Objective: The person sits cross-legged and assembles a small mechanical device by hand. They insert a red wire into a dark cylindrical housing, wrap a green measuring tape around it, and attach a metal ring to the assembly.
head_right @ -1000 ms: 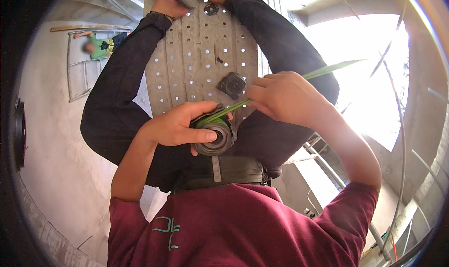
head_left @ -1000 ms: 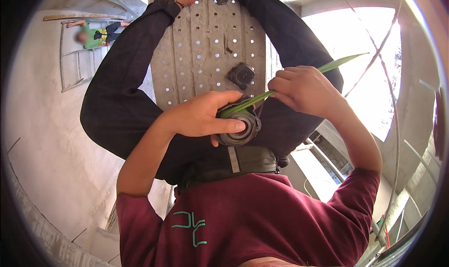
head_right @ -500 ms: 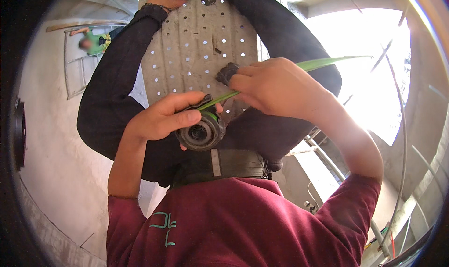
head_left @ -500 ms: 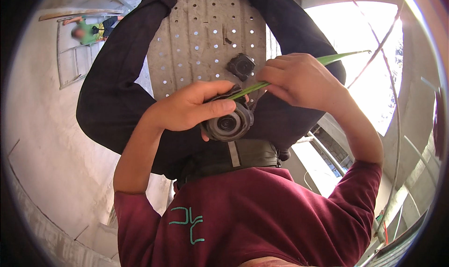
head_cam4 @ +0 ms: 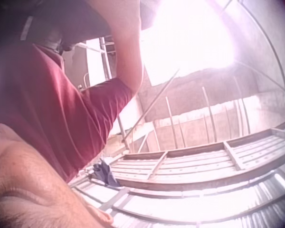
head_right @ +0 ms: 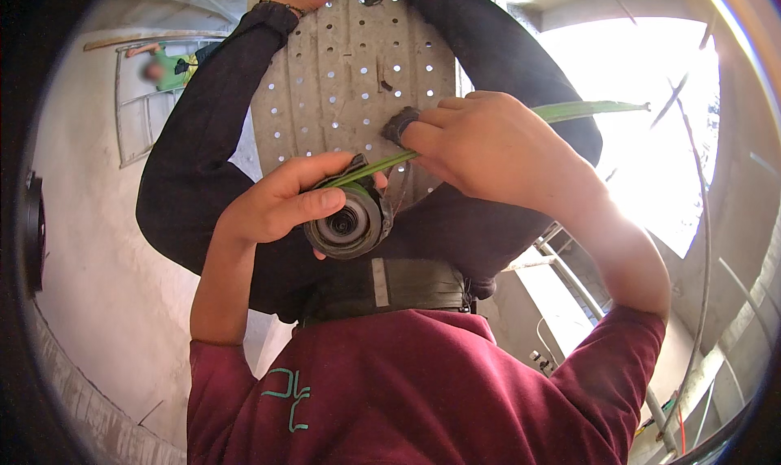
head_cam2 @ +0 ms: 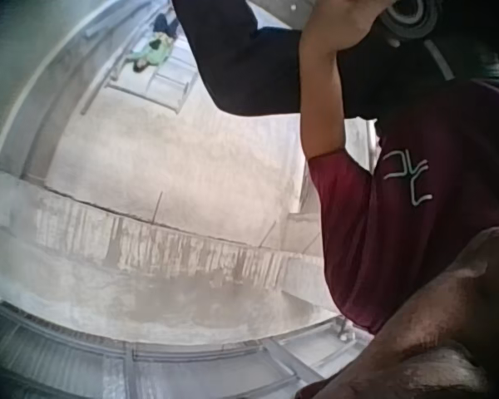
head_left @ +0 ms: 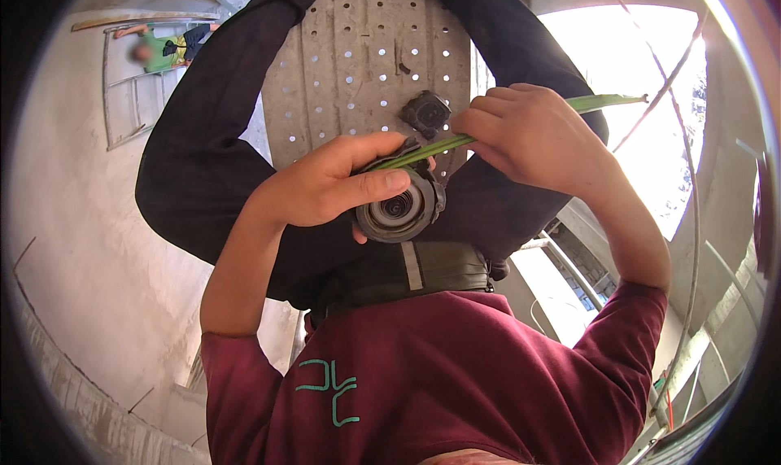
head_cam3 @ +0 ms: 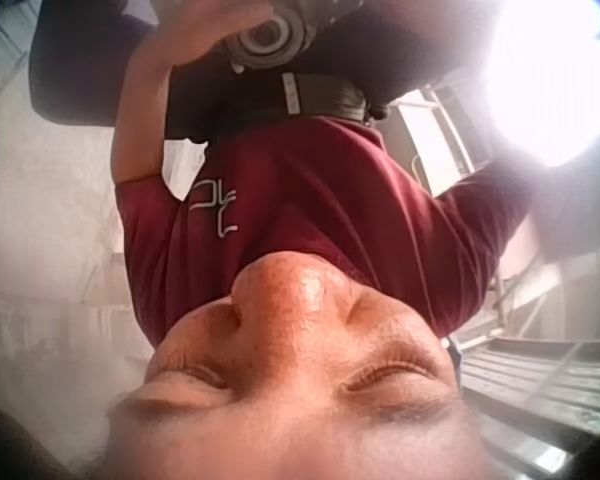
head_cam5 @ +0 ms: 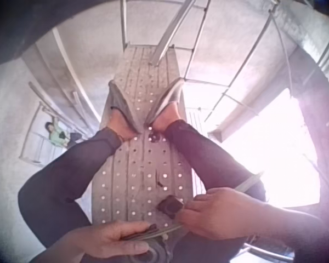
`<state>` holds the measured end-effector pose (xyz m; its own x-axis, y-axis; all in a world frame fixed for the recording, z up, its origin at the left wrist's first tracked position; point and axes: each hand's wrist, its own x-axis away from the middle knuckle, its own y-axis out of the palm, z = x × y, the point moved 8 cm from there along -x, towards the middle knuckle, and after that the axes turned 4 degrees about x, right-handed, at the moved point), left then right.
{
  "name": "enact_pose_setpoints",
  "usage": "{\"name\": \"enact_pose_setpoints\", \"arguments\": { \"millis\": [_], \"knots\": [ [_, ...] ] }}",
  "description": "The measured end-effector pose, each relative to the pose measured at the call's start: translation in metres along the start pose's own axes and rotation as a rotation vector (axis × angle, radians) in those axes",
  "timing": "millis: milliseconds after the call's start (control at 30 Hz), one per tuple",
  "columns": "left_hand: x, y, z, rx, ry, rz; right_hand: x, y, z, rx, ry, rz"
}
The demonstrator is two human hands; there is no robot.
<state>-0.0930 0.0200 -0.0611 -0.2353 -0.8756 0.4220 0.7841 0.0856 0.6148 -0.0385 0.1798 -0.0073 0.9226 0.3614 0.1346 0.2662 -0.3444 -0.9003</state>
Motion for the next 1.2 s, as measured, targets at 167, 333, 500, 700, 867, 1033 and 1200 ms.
{"name": "enact_pose_setpoints", "arguments": {
  "millis": [167, 333, 500, 700, 867, 1033, 1200],
  "knots": [
    [-0.001, -0.005, 0.002, -0.112, 0.085, 0.051, 0.000, -0.002, 0.002, 0.001, 0.022, -0.008],
    [0.000, -0.003, -0.002, -0.059, 0.090, 0.057, -0.002, -0.006, 0.001, 0.016, 0.010, -0.015],
    [-0.001, -0.004, -0.003, -0.102, 0.070, 0.051, -0.002, -0.012, 0.007, -0.023, -0.021, -0.018],
    [0.006, -0.021, -0.014, -0.062, -0.025, 0.157, -0.001, -0.018, 0.008, 0.008, -0.032, 0.004],
    [0.011, -0.012, -0.002, -0.109, 0.078, 0.133, 0.000, -0.014, 0.007, 0.030, -0.015, 0.033],
    [0.010, -0.012, -0.002, -0.107, 0.020, 0.159, -0.002, -0.016, 0.003, 0.049, -0.033, 0.085],
    [0.007, 0.002, 0.009, -0.133, 0.223, 0.060, -0.008, -0.017, -0.005, 0.056, -0.070, 0.067]
  ]
}}
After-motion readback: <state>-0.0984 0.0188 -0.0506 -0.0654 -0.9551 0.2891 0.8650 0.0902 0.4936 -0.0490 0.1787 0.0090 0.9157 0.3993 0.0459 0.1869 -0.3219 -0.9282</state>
